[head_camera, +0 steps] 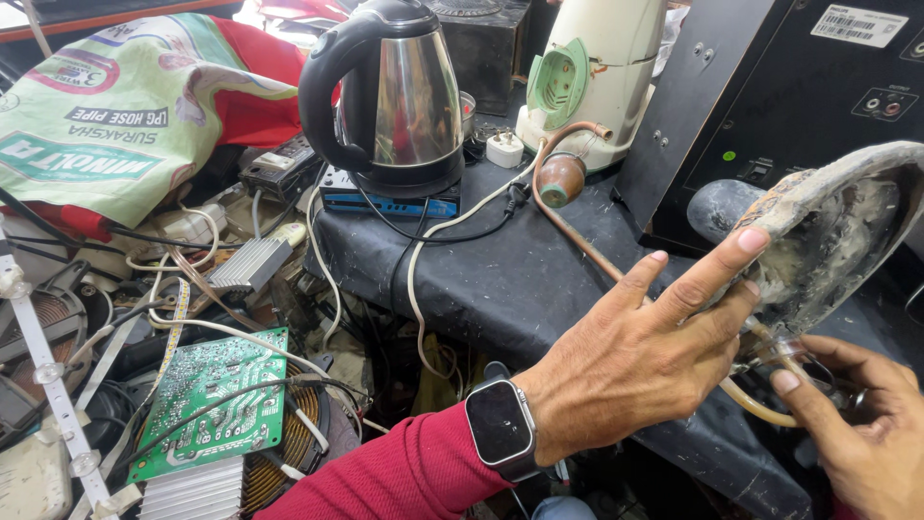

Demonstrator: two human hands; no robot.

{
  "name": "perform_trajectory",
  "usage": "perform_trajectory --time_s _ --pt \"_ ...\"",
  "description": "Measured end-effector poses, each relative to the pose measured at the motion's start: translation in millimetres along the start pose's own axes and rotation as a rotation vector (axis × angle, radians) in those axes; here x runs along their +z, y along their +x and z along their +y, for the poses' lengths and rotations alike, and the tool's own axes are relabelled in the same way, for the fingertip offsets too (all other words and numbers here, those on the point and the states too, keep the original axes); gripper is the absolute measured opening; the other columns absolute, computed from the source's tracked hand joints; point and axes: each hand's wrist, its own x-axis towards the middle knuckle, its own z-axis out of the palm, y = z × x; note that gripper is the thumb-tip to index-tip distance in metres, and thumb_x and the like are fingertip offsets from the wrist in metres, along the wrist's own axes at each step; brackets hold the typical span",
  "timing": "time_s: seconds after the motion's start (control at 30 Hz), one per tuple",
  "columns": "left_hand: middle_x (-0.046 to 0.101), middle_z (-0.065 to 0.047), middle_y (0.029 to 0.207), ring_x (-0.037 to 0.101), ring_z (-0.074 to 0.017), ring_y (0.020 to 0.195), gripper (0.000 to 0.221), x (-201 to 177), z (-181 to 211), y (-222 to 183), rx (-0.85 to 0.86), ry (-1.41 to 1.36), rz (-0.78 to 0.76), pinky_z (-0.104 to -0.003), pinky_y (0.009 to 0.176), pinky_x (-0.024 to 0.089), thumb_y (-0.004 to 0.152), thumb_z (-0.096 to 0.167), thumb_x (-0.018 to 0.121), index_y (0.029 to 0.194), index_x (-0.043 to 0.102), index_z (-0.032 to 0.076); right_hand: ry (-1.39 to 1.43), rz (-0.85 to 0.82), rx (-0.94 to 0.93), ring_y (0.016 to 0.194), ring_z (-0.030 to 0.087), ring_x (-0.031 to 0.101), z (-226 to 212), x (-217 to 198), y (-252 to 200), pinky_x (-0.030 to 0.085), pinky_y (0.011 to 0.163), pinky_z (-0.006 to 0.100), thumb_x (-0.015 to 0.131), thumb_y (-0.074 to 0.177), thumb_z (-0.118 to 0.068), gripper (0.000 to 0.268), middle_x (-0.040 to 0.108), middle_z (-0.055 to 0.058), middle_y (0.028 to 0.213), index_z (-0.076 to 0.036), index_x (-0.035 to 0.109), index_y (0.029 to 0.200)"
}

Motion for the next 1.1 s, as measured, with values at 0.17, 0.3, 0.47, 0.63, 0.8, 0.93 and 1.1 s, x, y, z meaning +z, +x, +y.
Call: perform_trajectory --time_s 0.17,0.3,0.47,0.63,0.8,0.93,1.1 --pt "0.06 -0.012 0.144 0.019 -0.031 0.16 0.018 -1 0 0 0.013 0.021 0.002 -0.053 0.106 0.05 0.099 0.013 0.067 0.108 0.078 0.002 0.024 -0.014 -0.012 0.096 0.018 0.071 -1 -1 1 0.057 0.085 0.028 0.074 0.092 -0.005 0.031 0.074 0.018 0.105 0.009 0.067 0.119" --pt "0.061 -0.011 0.143 0.019 -0.0293 0.158 0.017 -2 0 1 0.009 0.015 0.012 -0.052 0.105 0.05 0.098 0.013 0.067 0.106 0.077 0.002 -0.009 -0.015 0.058 0.08 0.02 0.069 0 -2 4 0.052 0.066 0.03 0.075 0.092 -0.005 0.034 0.075 0.019 0.102 0.007 0.07 0.123" --pt "0.062 -0.011 0.139 0.019 -0.0299 0.16 0.015 -1 0 0 0.007 0.015 0.031 -0.052 0.103 0.051 0.095 0.012 0.068 0.102 0.077 0.001 0.015 -0.017 0.054 0.091 0.018 0.07 2 -3 4 0.056 0.081 0.029 0.074 0.092 -0.005 0.029 0.074 0.017 0.101 0.007 0.07 0.118" --pt "0.062 -0.011 0.138 0.017 -0.0284 0.157 0.013 4 1 -2 0.006 0.029 0.048 -0.05 0.098 0.05 0.098 0.011 0.068 0.101 0.077 0.001 0.016 -0.048 -0.018 0.091 0.016 0.071 8 -5 6 0.057 0.084 0.028 0.074 0.091 -0.004 0.028 0.075 0.016 0.102 0.008 0.069 0.116" --pt "0.063 -0.01 0.135 0.016 -0.028 0.157 0.01 8 0 -3 0.002 0.022 0.057 -0.048 0.095 0.05 0.099 0.01 0.069 0.097 0.076 0.002 0.019 -0.039 -0.009 0.083 0.015 0.069 14 -6 7 0.055 0.08 0.028 0.075 0.091 -0.004 0.028 0.075 0.016 0.101 0.007 0.07 0.117" --pt "0.063 -0.01 0.129 0.017 -0.0281 0.158 0.01 7 0 -4 0.002 0.028 0.042 -0.047 0.093 0.05 0.099 0.009 0.07 0.096 0.076 0.002 -0.001 -0.038 -0.009 0.083 0.015 0.07 15 -7 7 0.055 0.081 0.028 0.075 0.091 -0.005 0.028 0.075 0.016 0.1 0.007 0.071 0.116" --pt "0.063 -0.01 0.132 0.017 -0.0276 0.157 0.01 6 1 -3 0.003 0.037 0.057 -0.046 0.092 0.05 0.097 0.009 0.069 0.094 0.075 0.003 -0.01 -0.024 -0.025 0.087 0.015 0.07 10 -5 5 0.056 0.084 0.028 0.076 0.091 -0.006 0.028 0.075 0.016 0.102 0.007 0.07 0.115"
